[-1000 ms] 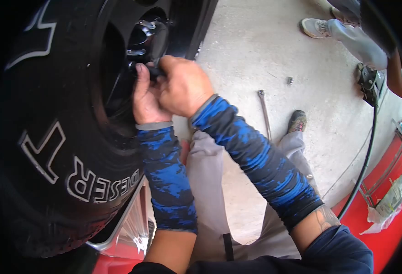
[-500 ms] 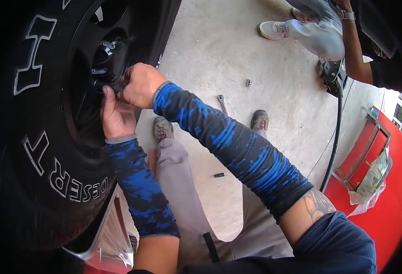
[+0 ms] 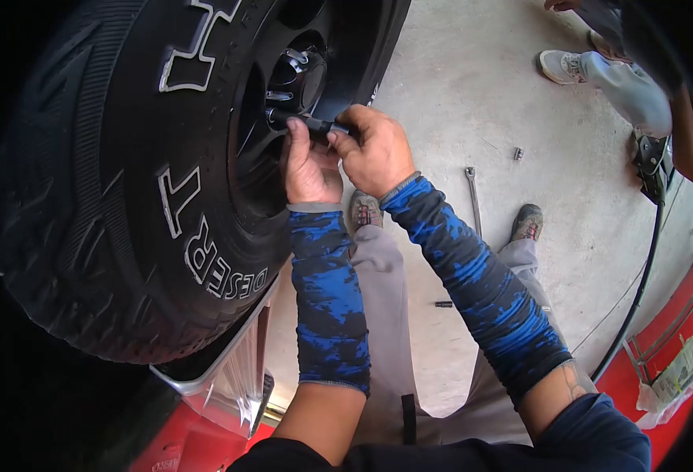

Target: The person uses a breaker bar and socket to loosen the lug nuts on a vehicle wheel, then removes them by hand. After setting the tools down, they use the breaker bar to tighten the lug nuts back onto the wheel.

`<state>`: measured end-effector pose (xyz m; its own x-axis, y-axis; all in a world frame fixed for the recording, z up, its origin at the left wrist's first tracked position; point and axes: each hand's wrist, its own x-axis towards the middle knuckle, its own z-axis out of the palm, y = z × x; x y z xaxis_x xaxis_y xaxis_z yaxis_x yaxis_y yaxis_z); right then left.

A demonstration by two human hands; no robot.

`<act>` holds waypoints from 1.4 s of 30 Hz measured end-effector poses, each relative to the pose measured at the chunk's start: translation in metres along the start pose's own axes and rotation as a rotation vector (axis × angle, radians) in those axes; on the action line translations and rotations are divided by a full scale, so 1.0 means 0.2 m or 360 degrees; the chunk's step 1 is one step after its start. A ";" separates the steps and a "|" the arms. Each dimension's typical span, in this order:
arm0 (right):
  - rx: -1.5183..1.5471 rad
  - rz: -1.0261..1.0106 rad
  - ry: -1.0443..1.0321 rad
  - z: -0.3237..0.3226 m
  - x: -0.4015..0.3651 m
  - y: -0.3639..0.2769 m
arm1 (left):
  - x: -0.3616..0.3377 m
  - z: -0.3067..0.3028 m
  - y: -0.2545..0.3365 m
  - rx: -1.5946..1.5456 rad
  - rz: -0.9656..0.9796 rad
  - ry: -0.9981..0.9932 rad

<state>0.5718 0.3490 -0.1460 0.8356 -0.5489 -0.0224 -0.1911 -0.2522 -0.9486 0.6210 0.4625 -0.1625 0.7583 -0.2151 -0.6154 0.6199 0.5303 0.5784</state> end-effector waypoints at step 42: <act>0.1577 0.1540 -0.0270 -0.09 -0.05 -0.06 | 0.05 -0.11 0.04 0.0212 -0.0139 -0.0022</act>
<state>0.5566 0.3423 -0.1291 0.6476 -0.0592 -0.7597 -0.3416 0.8686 -0.3589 0.6304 0.4825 -0.1754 0.7027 -0.2674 -0.6594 0.7040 0.3959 0.5897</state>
